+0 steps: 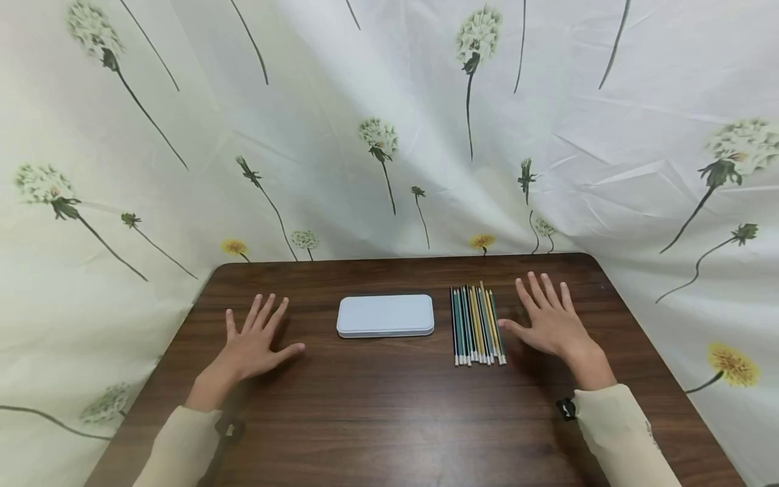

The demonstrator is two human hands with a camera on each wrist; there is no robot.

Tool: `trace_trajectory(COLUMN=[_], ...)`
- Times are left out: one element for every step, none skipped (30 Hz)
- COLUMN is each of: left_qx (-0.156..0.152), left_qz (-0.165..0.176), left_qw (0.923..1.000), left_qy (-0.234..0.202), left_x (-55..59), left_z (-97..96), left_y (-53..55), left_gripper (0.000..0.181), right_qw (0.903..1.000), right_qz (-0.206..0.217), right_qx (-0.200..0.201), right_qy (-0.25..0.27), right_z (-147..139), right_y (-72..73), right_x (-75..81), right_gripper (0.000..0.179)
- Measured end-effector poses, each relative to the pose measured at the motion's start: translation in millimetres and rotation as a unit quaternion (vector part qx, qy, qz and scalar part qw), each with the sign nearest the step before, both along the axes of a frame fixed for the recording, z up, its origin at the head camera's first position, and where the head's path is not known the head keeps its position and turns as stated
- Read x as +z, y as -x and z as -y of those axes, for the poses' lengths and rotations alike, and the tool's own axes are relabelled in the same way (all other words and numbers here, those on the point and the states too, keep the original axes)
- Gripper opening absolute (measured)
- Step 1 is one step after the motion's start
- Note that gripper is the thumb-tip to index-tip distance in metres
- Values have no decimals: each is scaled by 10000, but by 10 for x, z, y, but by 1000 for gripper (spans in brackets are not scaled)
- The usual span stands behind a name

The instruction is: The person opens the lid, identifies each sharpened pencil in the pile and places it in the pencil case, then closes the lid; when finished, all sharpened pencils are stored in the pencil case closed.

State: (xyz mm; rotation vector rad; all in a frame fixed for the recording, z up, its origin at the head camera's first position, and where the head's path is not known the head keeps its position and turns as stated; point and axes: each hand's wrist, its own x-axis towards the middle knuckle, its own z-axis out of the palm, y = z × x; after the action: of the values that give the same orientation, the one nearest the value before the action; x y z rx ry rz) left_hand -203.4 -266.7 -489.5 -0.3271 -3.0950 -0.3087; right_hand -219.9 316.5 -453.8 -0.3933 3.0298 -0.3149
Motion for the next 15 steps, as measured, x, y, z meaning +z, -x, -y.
trace_trajectory(left_qx=[-30,-58,-101,-138,-186,-235,-289,-342,-390,-439,-494,-551,-605,-662,-714], left_qz=[-4,-4,-15,-36,-68,-113,-152,-193,-226,-270,-301,-320,-331,-340,-344], left_qw=[10000,9999,9998,9997,9996,9994,9992,9989,9987,9984,9981,9977,9973,9969,9965], left_qy=[-46,-84,-145,-175,-212,-229,-239,-252,-251,-239,-229,-239,-242,-254,-256], left_x=[13,29,49,67,86,107,129,152,172,189,208,226,242,254,266], left_z=[-14,-33,-54,-76,-99,-128,-158,-190,-223,-257,-295,-336,-377,-418,-460], left_y=[-3,-7,-12,-17,-20,-23,-27,-31,-36,-37,-38,-40,-41,-40,-39], left_gripper=[106,105,104,103,102,101,100,99,98,96,95,94,92,91,90], right_qw=[10000,9999,9999,9997,9996,9994,9991,9989,9987,9983,9980,9976,9972,9966,9959], right_qz=[-28,-64,-105,-136,-164,-198,-230,-255,-265,-274,-285,-294,-291,-294,-297], right_qx=[27,65,107,151,199,255,307,361,415,475,537,607,668,739,821], right_qy=[21,50,70,114,137,153,153,152,163,181,172,177,193,213,250], right_z=[28,60,95,134,171,210,249,292,336,380,425,472,518,565,613], right_y=[-5,-9,-11,-11,-8,-2,4,11,20,29,38,47,54,63,71], right_x=[20,43,68,95,120,143,164,184,204,219,231,242,251,256,261], right_gripper=[106,105,105,104,104,103,103,103,102,102,102,102,102,101,101])
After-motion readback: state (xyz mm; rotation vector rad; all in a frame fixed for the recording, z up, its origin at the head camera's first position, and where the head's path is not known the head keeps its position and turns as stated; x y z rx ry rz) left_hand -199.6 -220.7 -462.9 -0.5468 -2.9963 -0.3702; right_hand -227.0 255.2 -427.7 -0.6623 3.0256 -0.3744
